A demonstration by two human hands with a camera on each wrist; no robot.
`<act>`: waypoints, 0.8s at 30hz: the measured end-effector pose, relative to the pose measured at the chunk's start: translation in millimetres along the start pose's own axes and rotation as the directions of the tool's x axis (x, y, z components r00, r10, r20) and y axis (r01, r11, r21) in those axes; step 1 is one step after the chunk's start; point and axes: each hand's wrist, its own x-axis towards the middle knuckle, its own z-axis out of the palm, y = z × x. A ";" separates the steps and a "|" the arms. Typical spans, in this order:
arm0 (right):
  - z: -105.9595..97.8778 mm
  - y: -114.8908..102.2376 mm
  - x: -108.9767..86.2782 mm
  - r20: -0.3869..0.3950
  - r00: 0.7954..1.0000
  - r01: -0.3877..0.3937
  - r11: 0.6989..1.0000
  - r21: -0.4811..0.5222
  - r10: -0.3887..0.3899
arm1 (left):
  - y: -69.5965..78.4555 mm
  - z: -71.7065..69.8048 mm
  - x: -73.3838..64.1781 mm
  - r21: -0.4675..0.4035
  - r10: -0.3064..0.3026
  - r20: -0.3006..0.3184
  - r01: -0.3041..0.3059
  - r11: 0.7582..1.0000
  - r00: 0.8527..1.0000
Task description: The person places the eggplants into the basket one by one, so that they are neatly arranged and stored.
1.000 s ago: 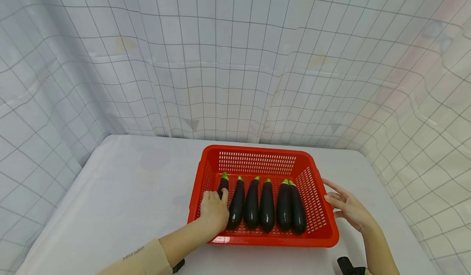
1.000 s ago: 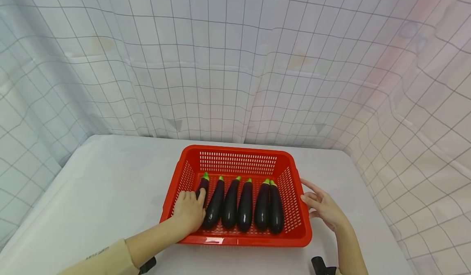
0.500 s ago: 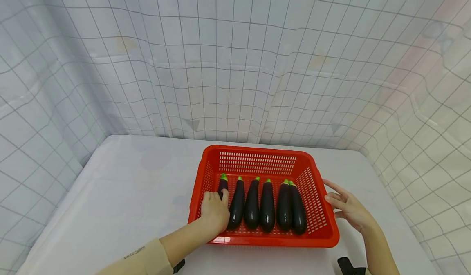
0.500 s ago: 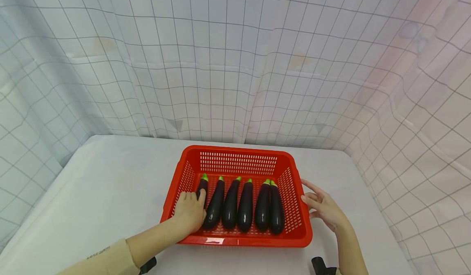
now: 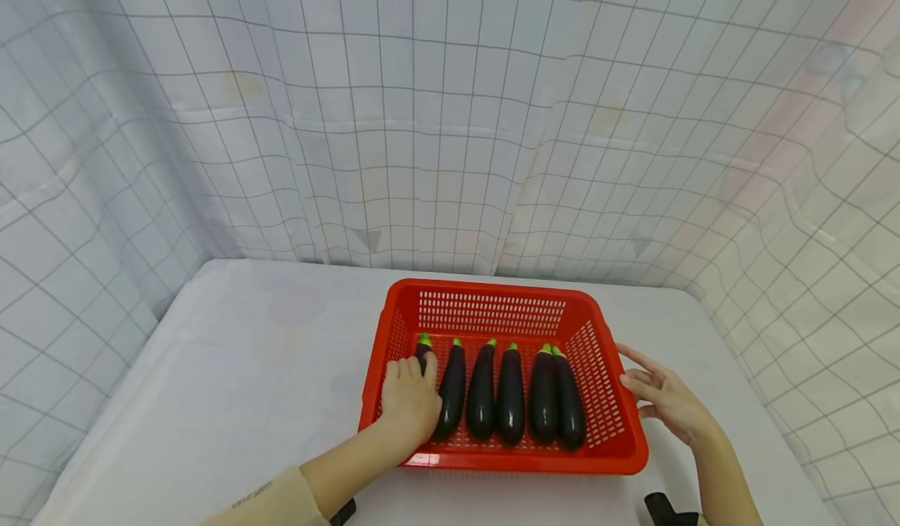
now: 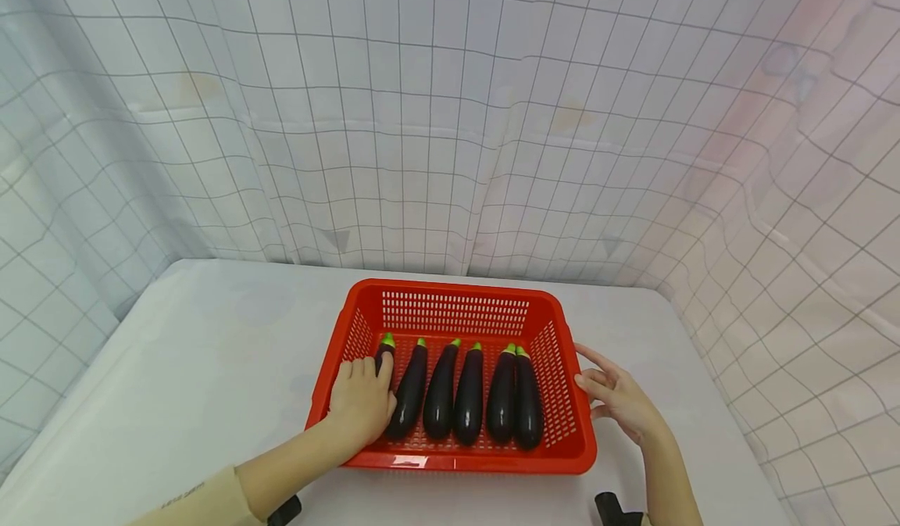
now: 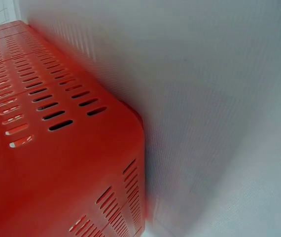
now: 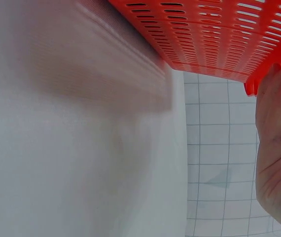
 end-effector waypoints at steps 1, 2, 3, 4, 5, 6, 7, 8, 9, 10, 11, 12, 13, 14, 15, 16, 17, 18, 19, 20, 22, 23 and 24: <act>0.0 -0.2 -0.1 -0.002 1.000 -0.001 1.000 -0.006 0.001 | -0.9 -0.2 -0.3 -0.011 0.001 -0.022 -0.001 1.000 1.000; 0.0 -0.3 -0.2 -0.004 1.000 -0.003 1.000 -0.010 0.003 | -1.7 -0.3 -0.8 -0.022 0.002 -0.045 -0.003 1.000 0.999; 0.1 -0.7 -0.3 -0.008 1.000 -0.005 1.000 -0.017 0.005 | -2.7 -0.4 -1.5 -0.034 0.005 -0.069 -0.007 0.999 0.998; 0.2 -0.9 -0.6 -0.014 1.000 -0.008 1.000 -0.025 0.008 | -3.6 -0.6 -2.4 -0.044 0.008 -0.094 -0.013 0.999 0.996; 0.4 -1.3 -0.9 -0.020 1.000 -0.010 0.999 -0.037 0.009 | -4.6 -0.3 -3.2 -0.057 0.011 -0.118 -0.018 0.998 0.993; 0.6 -1.9 -1.3 -0.027 1.000 -0.012 0.999 -0.051 0.011 | -5.7 -0.2 -4.2 -0.070 0.015 -0.138 -0.025 0.997 0.990; 1.1 -2.4 -1.7 -0.036 0.999 -0.015 0.998 -0.066 0.013 | -7.1 -0.3 -5.2 -0.080 0.019 -0.158 -0.032 0.996 0.987; 1.6 -3.1 -1.9 -0.047 0.999 -0.019 0.996 -0.083 0.015 | -8.4 -0.2 -6.4 -0.091 0.021 -0.179 -0.038 0.995 0.984; 2.3 -3.8 -1.9 -0.058 0.998 -0.023 0.994 -0.104 0.017 | -10.1 -0.4 -7.7 -0.103 0.023 -0.203 -0.044 0.994 0.979; 3.2 -4.7 -1.8 -0.072 0.997 -0.031 0.991 -0.127 0.022 | -12.0 -0.3 -8.9 -0.116 0.023 -0.230 -0.051 0.992 0.973; 4.1 -5.6 -1.6 -0.086 0.996 -0.039 0.988 -0.149 0.026 | -14.1 -0.3 -10.1 -0.129 0.022 -0.259 -0.057 0.990 0.966; 4.9 -6.6 -1.5 -0.096 0.995 -0.043 0.985 -0.169 0.027 | -16.8 -0.4 -11.4 -0.142 0.022 -0.291 -0.066 0.988 0.957; 5.9 -7.7 -1.2 -0.110 0.993 -0.052 0.980 -0.191 0.031 | -19.6 -0.8 -12.7 -0.156 0.018 -0.318 -0.071 0.985 0.948; 7.1 -8.8 -1.1 -0.124 0.992 -0.062 0.974 -0.216 0.035 | -22.7 -1.3 -13.9 -0.173 0.010 -0.341 -0.074 0.982 0.940; 8.3 -10.1 -1.1 -0.135 0.990 -0.067 0.968 -0.243 0.034 | -26.2 -2.3 -15.1 -0.192 0.003 -0.360 -0.077 0.978 0.933; 9.7 -11.9 -1.3 -0.152 0.988 -0.074 0.959 -0.274 0.033 | -30.2 -3.2 -16.1 -0.206 -0.004 -0.373 -0.079 0.975 0.928; 11.4 -14.1 -1.8 -0.173 0.985 -0.080 0.943 -0.323 0.025 | -34.6 -4.5 -16.8 -0.225 -0.015 -0.382 -0.077 0.971 0.924; 13.4 -16.9 -2.3 -0.194 0.981 -0.079 0.916 -0.393 0.002 | -39.6 -5.9 -17.5 -0.241 -0.026 -0.382 -0.073 0.968 0.924; 15.6 -19.9 -2.7 -0.221 0.975 -0.083 0.871 -0.485 -0.030 | -45.0 -7.8 -17.7 -0.257 -0.042 -0.378 -0.061 0.964 0.925; 17.8 -23.5 -3.3 -0.246 0.966 -0.080 0.813 -0.577 -0.080 | -51.1 -9.8 -17.7 -0.273 -0.058 -0.373 -0.050 0.961 0.926; 21.9 -31.3 -4.0 -0.301 0.927 -0.079 0.668 -0.740 -0.224 | -65.2 -13.0 -17.1 -0.307 -0.096 -0.357 -0.020 0.951 0.929; 23.4 -35.3 -3.9 -0.322 0.894 -0.083 0.590 -0.803 -0.312 | -73.2 -14.4 -16.5 -0.326 -0.117 -0.347 -0.003 0.945 0.931; 24.1 -39.1 -3.6 -0.336 0.851 -0.086 0.525 -0.847 -0.403 | -81.6 -15.4 -15.8 -0.340 -0.136 -0.338 0.014 0.940 0.931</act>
